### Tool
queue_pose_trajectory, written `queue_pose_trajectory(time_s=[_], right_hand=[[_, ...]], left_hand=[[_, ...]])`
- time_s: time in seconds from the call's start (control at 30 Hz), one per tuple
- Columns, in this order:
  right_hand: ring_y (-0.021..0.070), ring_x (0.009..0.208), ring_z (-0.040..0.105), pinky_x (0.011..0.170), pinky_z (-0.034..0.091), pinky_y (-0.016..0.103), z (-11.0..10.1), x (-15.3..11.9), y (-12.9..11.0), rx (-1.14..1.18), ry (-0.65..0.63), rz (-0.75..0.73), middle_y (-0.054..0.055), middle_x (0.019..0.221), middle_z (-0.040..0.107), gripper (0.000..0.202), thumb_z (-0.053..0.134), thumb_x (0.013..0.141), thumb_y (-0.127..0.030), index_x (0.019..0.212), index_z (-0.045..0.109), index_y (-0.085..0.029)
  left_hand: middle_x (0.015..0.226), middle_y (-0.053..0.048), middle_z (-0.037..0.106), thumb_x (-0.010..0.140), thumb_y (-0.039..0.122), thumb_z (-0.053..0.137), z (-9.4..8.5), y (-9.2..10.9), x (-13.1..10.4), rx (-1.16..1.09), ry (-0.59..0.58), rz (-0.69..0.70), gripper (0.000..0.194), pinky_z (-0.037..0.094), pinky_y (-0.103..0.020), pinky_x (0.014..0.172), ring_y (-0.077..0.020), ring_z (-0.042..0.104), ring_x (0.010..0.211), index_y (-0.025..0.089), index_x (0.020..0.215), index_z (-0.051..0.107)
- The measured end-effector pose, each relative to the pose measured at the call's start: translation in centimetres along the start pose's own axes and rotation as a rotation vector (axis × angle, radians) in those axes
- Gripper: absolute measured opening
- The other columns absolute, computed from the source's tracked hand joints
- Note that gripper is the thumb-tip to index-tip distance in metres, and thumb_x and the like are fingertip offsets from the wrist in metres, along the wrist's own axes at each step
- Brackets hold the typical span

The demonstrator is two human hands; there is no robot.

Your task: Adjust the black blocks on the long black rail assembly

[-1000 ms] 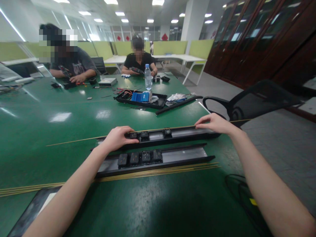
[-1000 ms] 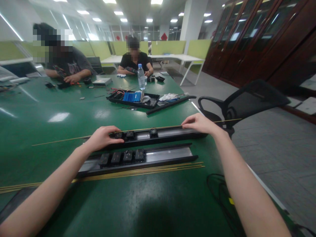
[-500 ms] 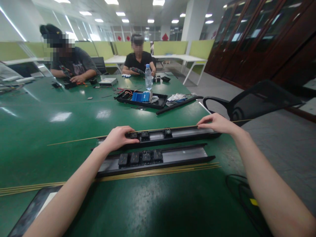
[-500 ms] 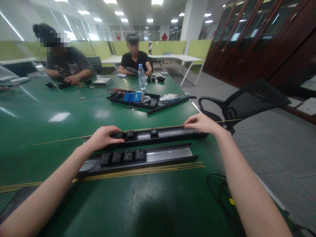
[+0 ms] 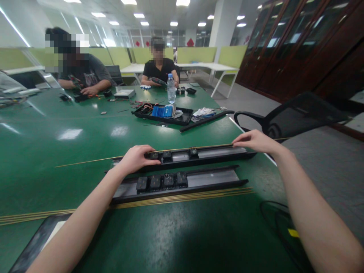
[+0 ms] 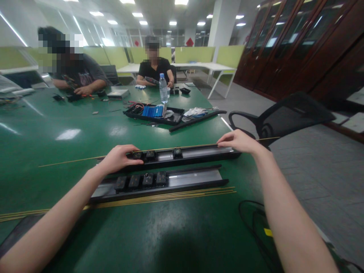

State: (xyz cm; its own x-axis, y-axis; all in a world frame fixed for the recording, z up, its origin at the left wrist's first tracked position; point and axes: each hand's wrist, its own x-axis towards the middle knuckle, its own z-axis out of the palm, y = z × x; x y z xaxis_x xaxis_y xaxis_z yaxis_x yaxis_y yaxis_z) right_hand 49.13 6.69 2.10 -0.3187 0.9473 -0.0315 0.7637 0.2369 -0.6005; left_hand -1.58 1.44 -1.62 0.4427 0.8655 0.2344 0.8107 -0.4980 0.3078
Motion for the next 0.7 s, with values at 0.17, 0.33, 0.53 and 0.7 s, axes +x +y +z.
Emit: queue_pose_trajectory(time_s=[0.17,0.33,0.53,0.7], right_hand=[[0.029,0.093,0.072,0.089,0.054,0.04,-0.5,-0.4,0.2,0.018,0.022,0.031,0.006,0.092,0.08,0.036,0.078,0.071,-0.055,0.088,0.083,-0.024],[0.0293,0.097,0.071,0.091,0.052,0.039,-1.2,-1.1,0.8,0.033,0.049,0.077,0.01,0.096,0.08,0.033,0.078,0.075,-0.048,0.091,0.082,-0.02],[0.0276,0.094,0.071,0.088,0.05,0.038,-1.9,-1.5,1.4,0.001,0.135,0.126,0.014,0.099,0.079,0.034,0.074,0.08,-0.043,0.099,0.081,-0.015],[0.0284,0.092,0.072,0.086,0.052,0.038,-1.0,-0.7,-0.2,-0.043,0.243,0.05,0.01,0.096,0.08,0.029,0.074,0.079,-0.044,0.092,0.081,-0.018]], left_hand=[[0.098,-0.007,0.076,0.078,0.071,0.066,0.0,0.0,0.0,0.006,0.008,-0.003,0.057,0.048,-0.031,0.077,-0.0254,0.07,0.088,0.019,0.1,0.074],[0.098,-0.007,0.076,0.079,0.071,0.066,0.0,0.0,0.0,0.005,0.002,-0.001,0.057,0.048,-0.031,0.078,-0.0254,0.07,0.089,0.019,0.101,0.074],[0.099,-0.007,0.076,0.078,0.071,0.066,-0.1,0.1,0.0,0.014,0.003,-0.009,0.057,0.049,-0.032,0.079,-0.0258,0.07,0.091,0.019,0.101,0.074],[0.099,-0.007,0.076,0.078,0.071,0.066,-0.1,0.2,0.0,0.001,0.006,-0.008,0.057,0.049,-0.031,0.078,-0.0251,0.07,0.089,0.019,0.1,0.074]])
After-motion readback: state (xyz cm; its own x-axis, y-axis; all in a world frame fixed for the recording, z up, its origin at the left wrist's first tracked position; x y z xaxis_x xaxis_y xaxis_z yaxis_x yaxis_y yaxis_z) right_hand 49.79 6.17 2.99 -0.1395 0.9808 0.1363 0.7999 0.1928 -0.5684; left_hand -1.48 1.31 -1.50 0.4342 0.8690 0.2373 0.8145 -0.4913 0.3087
